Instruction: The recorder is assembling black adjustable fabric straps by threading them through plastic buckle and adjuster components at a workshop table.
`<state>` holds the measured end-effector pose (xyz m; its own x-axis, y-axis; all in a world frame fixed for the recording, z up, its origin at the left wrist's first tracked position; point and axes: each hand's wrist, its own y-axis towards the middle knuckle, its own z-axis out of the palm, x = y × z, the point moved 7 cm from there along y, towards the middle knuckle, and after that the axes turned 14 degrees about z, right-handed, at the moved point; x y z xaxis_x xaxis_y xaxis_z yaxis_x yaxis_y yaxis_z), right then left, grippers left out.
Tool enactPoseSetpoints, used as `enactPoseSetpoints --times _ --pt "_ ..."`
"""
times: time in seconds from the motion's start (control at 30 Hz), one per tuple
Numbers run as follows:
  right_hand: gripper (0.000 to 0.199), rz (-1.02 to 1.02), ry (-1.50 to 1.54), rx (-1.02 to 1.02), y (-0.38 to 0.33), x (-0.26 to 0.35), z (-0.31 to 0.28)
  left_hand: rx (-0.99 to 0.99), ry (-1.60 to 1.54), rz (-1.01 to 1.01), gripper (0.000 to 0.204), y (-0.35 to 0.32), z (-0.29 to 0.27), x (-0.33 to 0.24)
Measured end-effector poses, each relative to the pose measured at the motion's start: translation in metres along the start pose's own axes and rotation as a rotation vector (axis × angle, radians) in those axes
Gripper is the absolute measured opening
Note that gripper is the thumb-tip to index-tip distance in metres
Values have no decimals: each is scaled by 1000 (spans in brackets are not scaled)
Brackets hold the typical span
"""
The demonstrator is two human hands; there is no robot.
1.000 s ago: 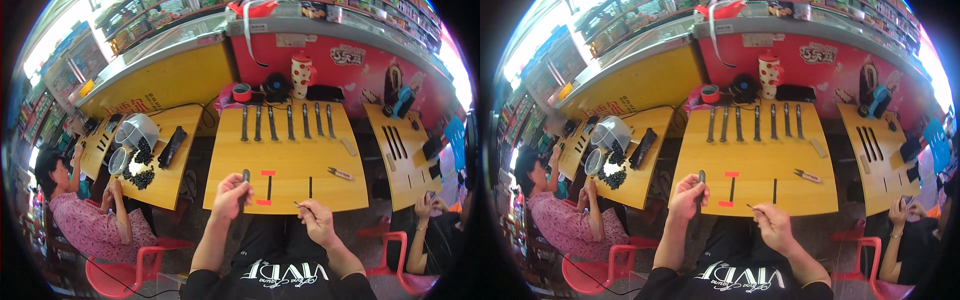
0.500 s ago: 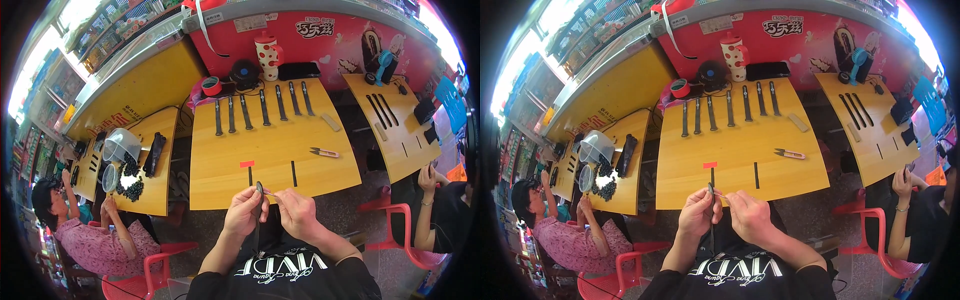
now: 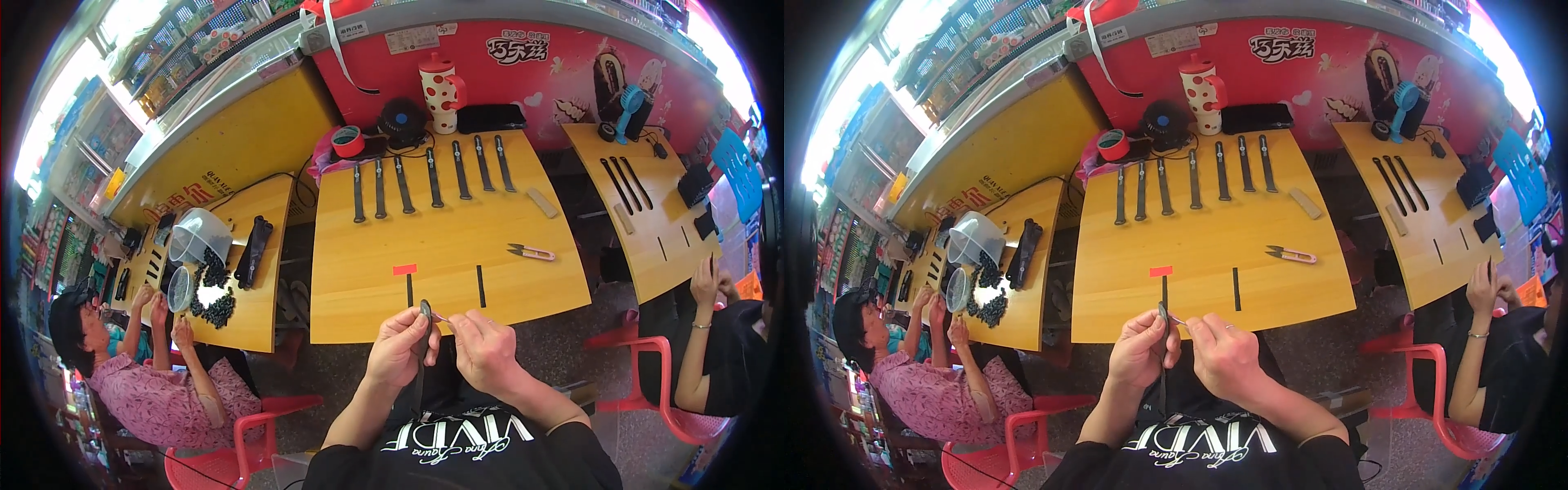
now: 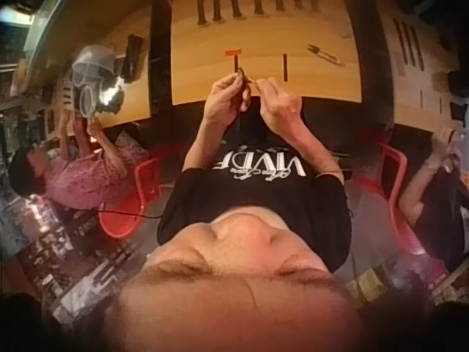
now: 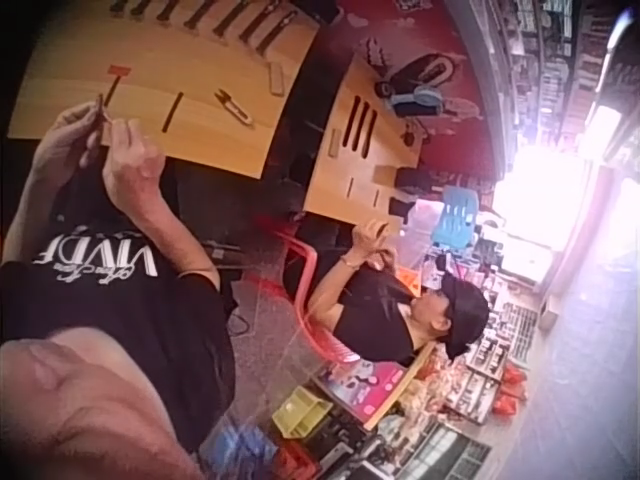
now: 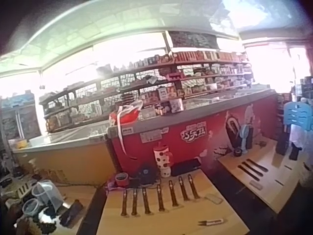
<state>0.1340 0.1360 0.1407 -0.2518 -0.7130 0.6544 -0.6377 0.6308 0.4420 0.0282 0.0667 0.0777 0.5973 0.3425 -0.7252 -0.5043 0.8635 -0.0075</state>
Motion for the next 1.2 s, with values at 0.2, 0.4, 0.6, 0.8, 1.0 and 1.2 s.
enactPoseSetpoints --times 0.2,0.4,0.6,0.8,1.0,1.2 --pt "32 -147 -242 -26 -1 14 -4 -28 208 127 16 0 -4 -9" --pt "32 -222 -228 18 -2 10 0 -9 483 222 12 -2 -6 -15" --pt "33 -320 -351 -73 -5 15 -2 12 624 277 12 -5 1 -16" --pt "27 -187 91 57 4 -3 1 90 610 240 11 -8 -1 1" --pt "17 -10 296 233 8 -19 9 96 642 285 15 -3 4 -7" --pt "7 718 1606 432 -6 -46 -5 300 842 334 12 -15 16 -22"
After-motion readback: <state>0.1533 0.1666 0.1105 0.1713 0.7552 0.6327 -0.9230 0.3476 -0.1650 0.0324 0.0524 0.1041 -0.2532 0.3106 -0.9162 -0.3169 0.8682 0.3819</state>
